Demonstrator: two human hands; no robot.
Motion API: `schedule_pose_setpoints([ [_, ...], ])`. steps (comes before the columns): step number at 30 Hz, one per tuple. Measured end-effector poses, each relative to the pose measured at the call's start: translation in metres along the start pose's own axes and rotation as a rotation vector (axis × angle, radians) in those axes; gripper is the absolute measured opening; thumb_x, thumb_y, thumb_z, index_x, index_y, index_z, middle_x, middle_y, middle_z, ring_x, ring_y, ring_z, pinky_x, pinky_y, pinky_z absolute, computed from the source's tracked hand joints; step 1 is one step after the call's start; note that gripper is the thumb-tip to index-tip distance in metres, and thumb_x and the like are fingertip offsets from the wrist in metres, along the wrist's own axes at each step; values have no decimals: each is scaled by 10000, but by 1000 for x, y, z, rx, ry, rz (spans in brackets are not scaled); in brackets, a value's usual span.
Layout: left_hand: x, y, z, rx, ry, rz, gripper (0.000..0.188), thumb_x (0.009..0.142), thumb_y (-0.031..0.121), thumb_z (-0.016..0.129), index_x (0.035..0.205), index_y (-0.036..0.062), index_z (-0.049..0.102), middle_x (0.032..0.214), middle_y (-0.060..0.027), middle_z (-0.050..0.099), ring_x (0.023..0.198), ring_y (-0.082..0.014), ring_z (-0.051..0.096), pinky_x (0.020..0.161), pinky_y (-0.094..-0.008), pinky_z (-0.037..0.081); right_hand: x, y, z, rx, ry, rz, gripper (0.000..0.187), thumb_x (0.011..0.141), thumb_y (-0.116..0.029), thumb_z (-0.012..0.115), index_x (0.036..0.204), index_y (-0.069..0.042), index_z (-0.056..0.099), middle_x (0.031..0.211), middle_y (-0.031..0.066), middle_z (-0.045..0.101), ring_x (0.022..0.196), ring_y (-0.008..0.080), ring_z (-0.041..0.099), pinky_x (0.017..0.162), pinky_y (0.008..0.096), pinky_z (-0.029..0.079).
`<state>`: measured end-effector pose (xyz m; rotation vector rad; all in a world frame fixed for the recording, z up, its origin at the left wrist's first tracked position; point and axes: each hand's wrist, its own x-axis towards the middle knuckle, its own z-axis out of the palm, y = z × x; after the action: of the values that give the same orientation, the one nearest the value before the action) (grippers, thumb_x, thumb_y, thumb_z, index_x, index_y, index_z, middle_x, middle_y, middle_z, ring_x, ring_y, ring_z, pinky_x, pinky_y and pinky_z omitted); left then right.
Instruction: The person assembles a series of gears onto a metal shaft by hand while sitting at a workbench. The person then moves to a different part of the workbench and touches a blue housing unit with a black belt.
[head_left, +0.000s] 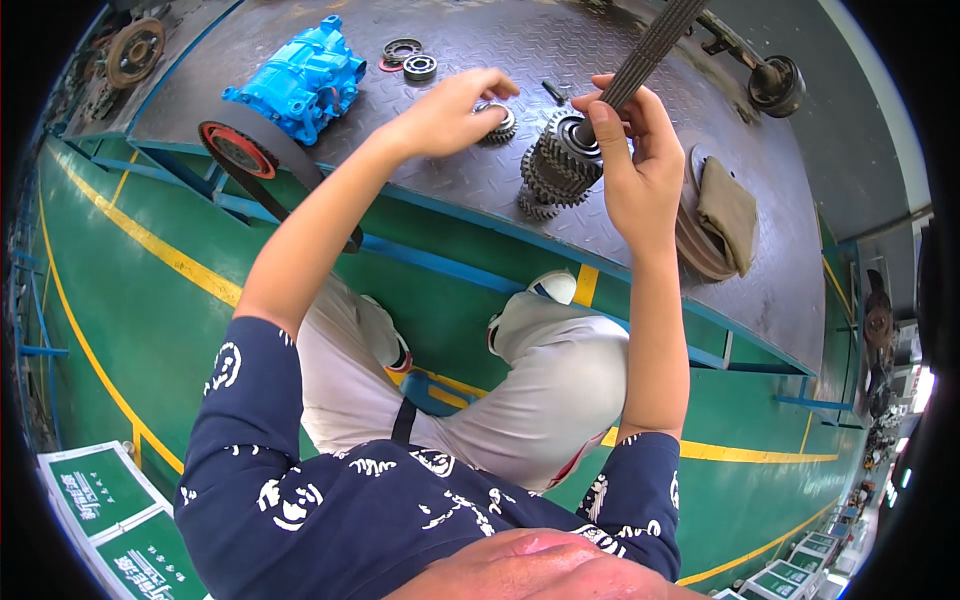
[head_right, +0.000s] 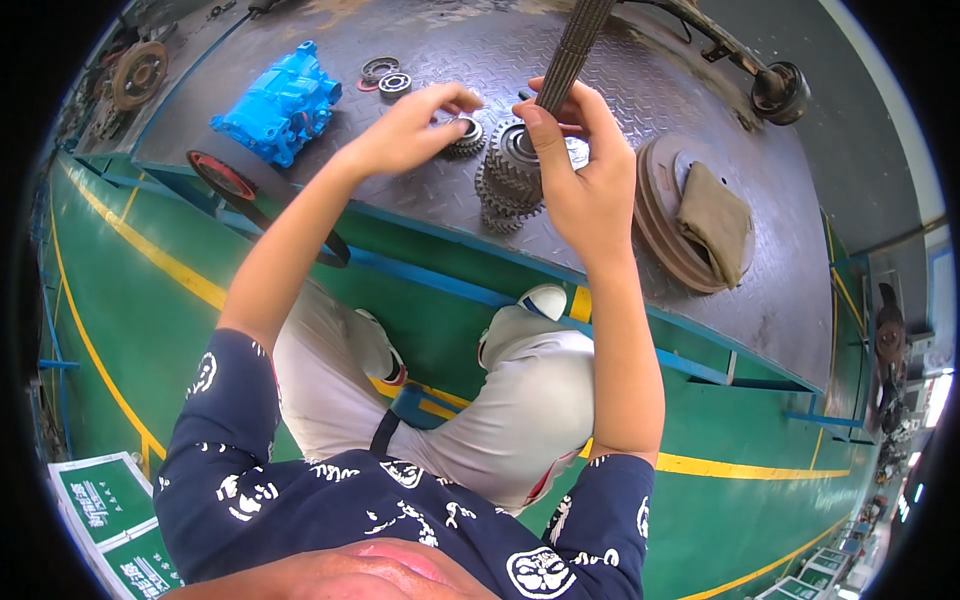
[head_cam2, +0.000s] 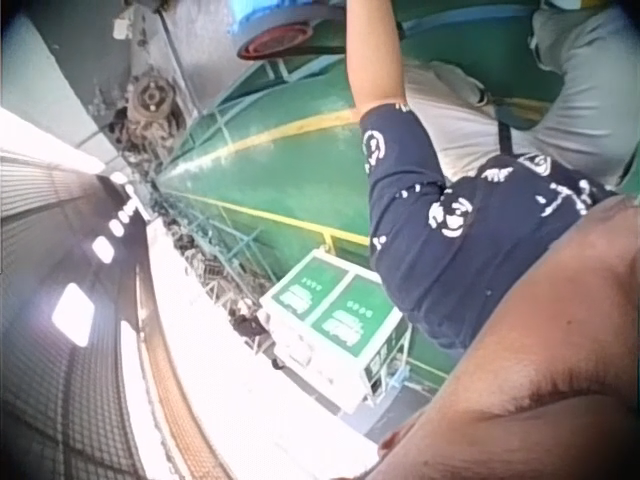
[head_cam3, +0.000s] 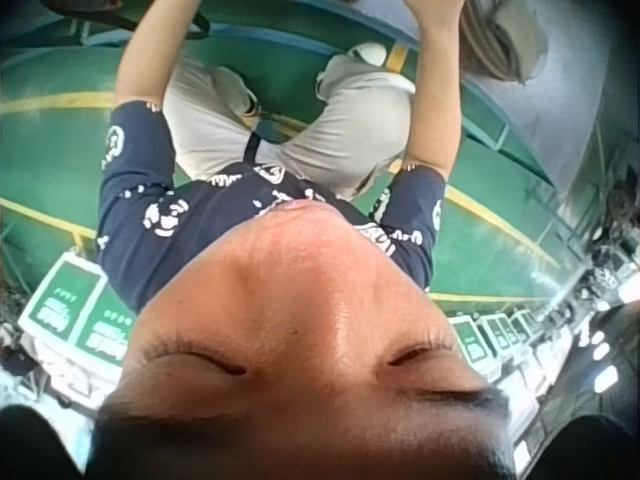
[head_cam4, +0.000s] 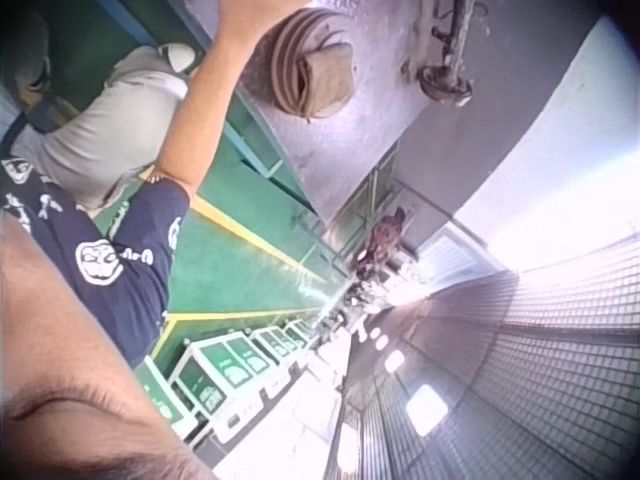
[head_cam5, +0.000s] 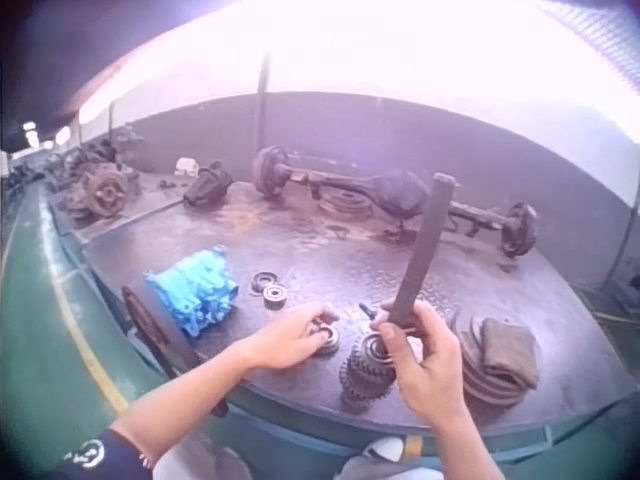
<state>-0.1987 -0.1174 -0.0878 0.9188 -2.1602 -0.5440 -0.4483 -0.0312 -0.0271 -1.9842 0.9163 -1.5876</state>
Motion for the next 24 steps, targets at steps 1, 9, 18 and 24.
schedule_pose_setpoints([
  [1,-11,8,4,-28,-66,-55,507,903,149,682,1401,58,645,1349,-120,701,1277,-255,639,1126,-428,481,-1,1,-4,-15,7,10,295,1078,-232,731,1281,-19,709,1082,78,826,1030,159,756,953,331,554],
  [9,-54,57,62,166,88,18,1000,669,489,994,1451,23,581,1356,-219,636,1388,-400,524,1200,-521,330,0,1,1,47,17,23,296,1061,-194,760,1286,-9,709,1105,91,810,1059,150,745,968,313,545],
  [18,-49,63,70,-59,251,-35,1023,586,273,1069,1433,95,523,1267,-142,678,1273,-337,613,1094,-457,508,-3,1,0,68,22,36,299,1067,-196,754,1284,2,699,1117,98,799,1066,166,745,969,319,547],
  [24,-42,62,66,-192,177,-89,983,603,269,1044,1413,77,521,962,-111,746,1074,-305,696,1086,-438,502,-6,3,-7,92,26,34,296,1070,-199,750,1283,-1,697,1117,94,795,1062,161,736,969,319,542],
])
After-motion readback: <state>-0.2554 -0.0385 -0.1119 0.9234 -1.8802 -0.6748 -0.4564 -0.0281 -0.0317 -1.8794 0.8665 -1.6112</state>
